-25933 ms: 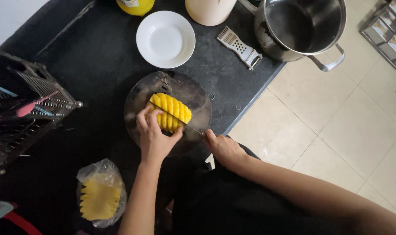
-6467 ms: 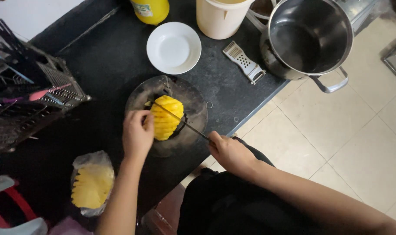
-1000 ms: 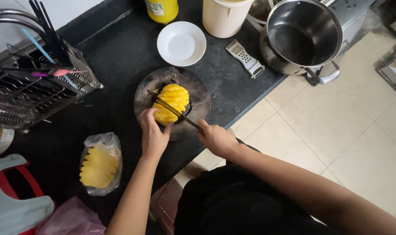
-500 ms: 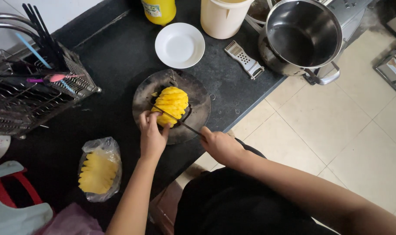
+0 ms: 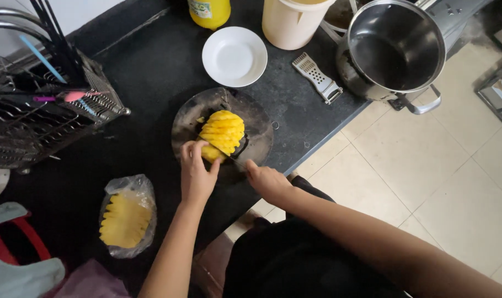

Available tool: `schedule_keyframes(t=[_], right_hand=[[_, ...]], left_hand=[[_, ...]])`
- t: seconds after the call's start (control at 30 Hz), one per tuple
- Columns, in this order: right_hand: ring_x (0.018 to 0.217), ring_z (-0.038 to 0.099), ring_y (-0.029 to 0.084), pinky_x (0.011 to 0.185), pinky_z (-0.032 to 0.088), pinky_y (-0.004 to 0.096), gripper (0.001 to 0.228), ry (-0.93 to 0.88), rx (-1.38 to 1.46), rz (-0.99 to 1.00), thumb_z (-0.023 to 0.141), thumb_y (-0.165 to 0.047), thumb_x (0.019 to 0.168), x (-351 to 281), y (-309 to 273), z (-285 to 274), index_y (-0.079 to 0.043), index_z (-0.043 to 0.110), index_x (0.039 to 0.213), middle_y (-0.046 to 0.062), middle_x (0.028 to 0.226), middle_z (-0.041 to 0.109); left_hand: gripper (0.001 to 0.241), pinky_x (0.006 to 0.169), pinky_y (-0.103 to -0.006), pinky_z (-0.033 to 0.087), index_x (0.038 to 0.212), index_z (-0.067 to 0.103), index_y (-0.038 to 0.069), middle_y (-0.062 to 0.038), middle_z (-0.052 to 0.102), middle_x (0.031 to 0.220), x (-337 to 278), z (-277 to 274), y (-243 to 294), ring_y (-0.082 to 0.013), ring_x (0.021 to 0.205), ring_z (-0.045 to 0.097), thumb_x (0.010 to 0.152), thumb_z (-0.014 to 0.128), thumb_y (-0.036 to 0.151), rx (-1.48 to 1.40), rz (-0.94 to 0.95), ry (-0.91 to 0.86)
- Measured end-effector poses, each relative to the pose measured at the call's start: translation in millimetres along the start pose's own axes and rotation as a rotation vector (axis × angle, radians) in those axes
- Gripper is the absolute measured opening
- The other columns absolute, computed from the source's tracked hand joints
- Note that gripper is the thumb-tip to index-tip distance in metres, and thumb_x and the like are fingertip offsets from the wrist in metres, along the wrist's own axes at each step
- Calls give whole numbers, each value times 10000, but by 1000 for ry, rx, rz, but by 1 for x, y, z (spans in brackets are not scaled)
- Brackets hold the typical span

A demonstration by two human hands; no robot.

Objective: Cutting a peeled pineapple into slices on a cutting board.

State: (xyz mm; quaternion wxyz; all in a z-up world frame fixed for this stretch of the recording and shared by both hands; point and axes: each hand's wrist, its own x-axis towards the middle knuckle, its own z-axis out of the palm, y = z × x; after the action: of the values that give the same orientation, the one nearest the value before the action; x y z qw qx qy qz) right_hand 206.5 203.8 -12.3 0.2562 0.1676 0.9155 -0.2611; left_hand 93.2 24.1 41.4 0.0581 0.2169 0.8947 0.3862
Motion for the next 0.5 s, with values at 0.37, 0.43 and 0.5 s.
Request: schedule_keyframes(t=[0.37, 0.43, 0.5], right_hand=[[883, 748, 510, 783, 622, 608, 214, 76, -49, -64, 477, -375, 1042, -14, -1, -6, -199, 459, 1163, 216, 890, 701], [865, 742, 525, 769, 618, 620, 205, 92, -13, -75, 487, -378, 1038, -25, -6, -18, -195, 471, 1130, 216, 881, 698], [859, 735, 533, 753, 614, 625, 176, 105, 24, -91, 508, -376, 1032, -38, -10, -29, -217, 471, 1098, 217, 905, 692]], left_hand=[[509, 966, -510, 625, 1316, 578, 178, -132, 418, 1297, -1, 1, -6, -474, 1212, 626, 867, 806, 102, 135, 83, -62], [520, 982, -508, 622, 1344, 565, 176, -137, 416, 1308, -1, -4, 2, -471, 1221, 624, 883, 791, 95, 137, 74, -74], [729, 1009, -522, 589, 1528, 393, 87, -214, 443, 1313, -5, -11, 13, -483, 1272, 585, 905, 766, 17, 0, 47, 4]])
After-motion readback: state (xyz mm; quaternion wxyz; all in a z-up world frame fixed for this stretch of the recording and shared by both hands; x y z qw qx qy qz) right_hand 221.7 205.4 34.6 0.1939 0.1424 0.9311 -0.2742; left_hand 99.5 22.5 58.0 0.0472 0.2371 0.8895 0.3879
